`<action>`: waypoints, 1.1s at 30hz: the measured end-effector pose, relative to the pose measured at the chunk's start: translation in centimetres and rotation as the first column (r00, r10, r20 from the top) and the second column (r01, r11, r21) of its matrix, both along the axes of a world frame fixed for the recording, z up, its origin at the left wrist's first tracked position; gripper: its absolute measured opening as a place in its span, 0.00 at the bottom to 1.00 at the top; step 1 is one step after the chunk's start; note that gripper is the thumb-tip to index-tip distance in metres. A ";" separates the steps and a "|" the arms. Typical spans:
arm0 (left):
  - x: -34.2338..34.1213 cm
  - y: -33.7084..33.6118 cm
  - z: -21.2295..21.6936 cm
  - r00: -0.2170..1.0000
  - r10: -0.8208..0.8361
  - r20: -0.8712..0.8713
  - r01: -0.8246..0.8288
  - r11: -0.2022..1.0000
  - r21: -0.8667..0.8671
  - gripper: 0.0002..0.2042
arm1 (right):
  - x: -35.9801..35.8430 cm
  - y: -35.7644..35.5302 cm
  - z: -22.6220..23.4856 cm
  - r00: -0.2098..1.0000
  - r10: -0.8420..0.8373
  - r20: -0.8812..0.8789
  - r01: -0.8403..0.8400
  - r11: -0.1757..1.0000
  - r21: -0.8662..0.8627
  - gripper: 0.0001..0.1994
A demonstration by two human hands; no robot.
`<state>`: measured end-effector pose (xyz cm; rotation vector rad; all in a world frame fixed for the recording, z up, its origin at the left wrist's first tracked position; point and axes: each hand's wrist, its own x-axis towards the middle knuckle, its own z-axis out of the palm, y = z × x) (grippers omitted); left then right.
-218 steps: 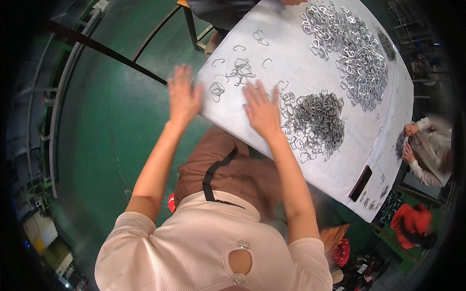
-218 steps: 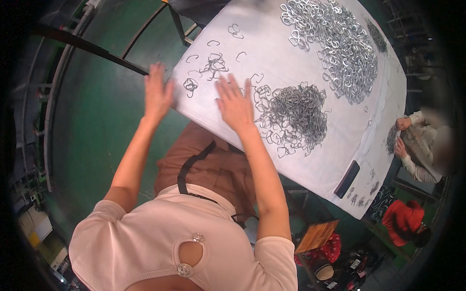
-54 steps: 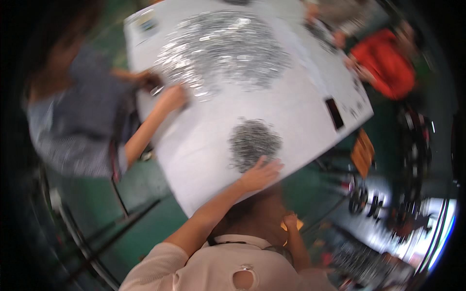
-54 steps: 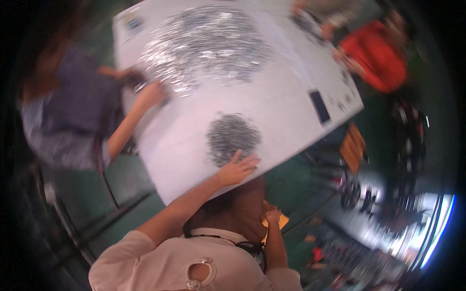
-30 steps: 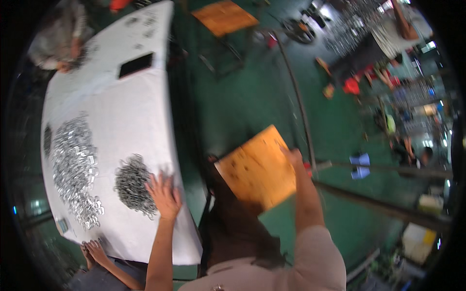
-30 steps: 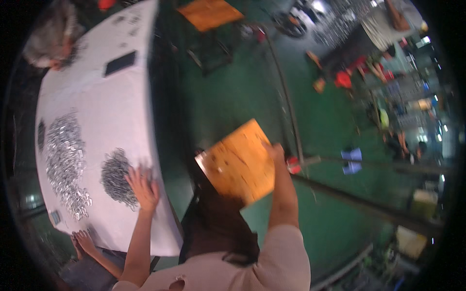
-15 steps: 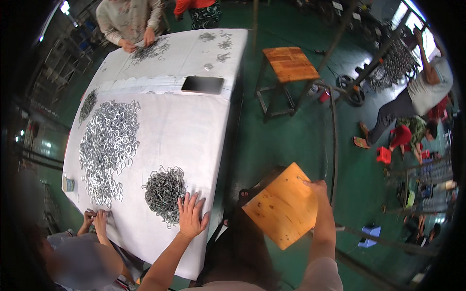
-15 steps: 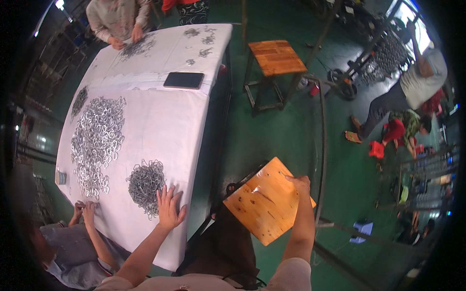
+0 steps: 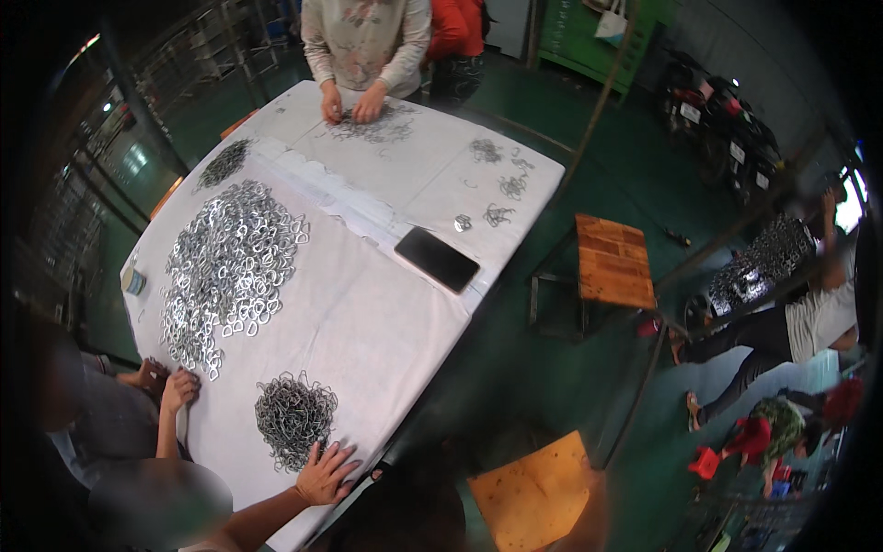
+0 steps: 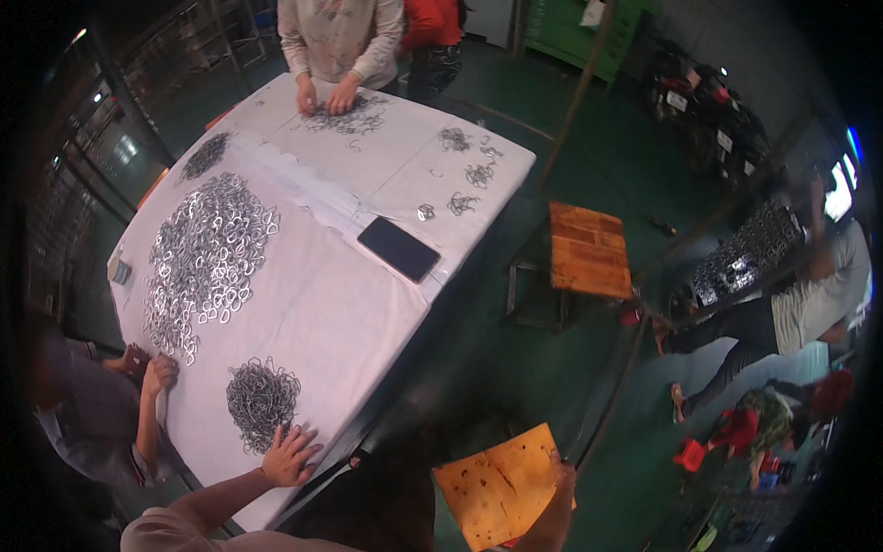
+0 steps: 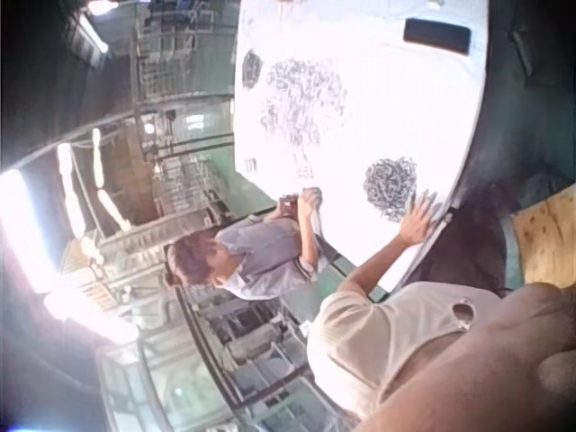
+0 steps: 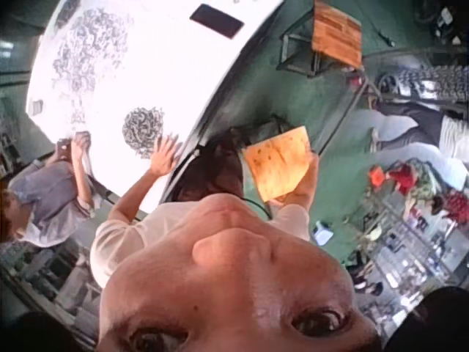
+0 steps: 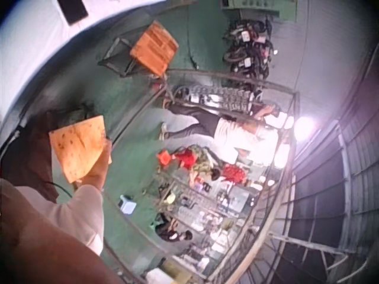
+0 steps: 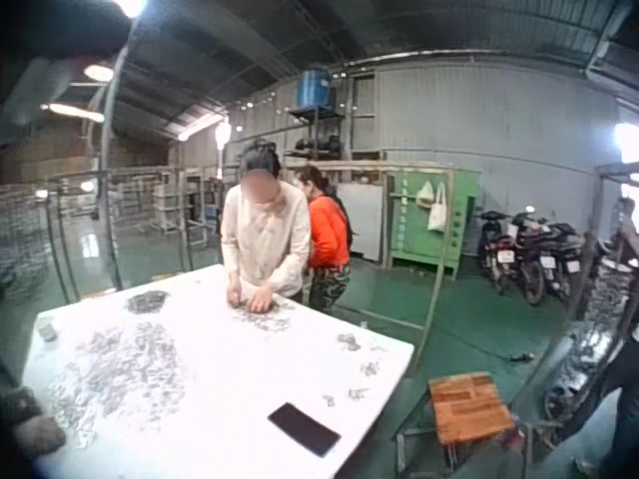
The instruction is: The person assembles small metal links into chains by hand at a table. They pick up individual links, interlock them, and form longer chains, occasionally hanging the chains on a nearby rack. Other workers are also assembling links at the same table.
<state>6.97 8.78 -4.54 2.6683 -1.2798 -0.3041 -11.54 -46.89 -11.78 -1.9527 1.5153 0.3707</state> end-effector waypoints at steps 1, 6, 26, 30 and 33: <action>0.3 0.0 -0.2 1.000 -0.011 -0.026 0.011 1.000 0.016 0.27 | -0.1 -1.2 -1.2 0.998 -0.035 -0.052 0.037 0.998 0.050 0.36; -0.3 0.1 0.2 0.996 0.007 -0.093 0.000 0.997 0.077 0.27 | 0.3 -0.4 1.1 0.979 -0.202 0.037 0.182 0.936 0.302 0.35; 1.2 0.3 -2.4 0.940 0.021 0.341 0.145 0.879 -0.454 0.23 | -13.0 32.1 1.6 0.899 0.381 0.217 -0.310 0.903 -0.299 0.19; 0.7 -0.4 -1.7 0.929 -0.002 0.369 0.167 0.894 -0.415 0.24 | -20.4 40.2 2.7 0.803 0.595 -0.030 -0.591 0.802 0.086 0.19; 2.2 0.6 -3.3 0.901 0.022 0.433 0.176 0.894 -0.413 0.25 | -25.4 44.2 0.8 0.823 0.566 -0.044 -0.533 0.797 0.284 0.20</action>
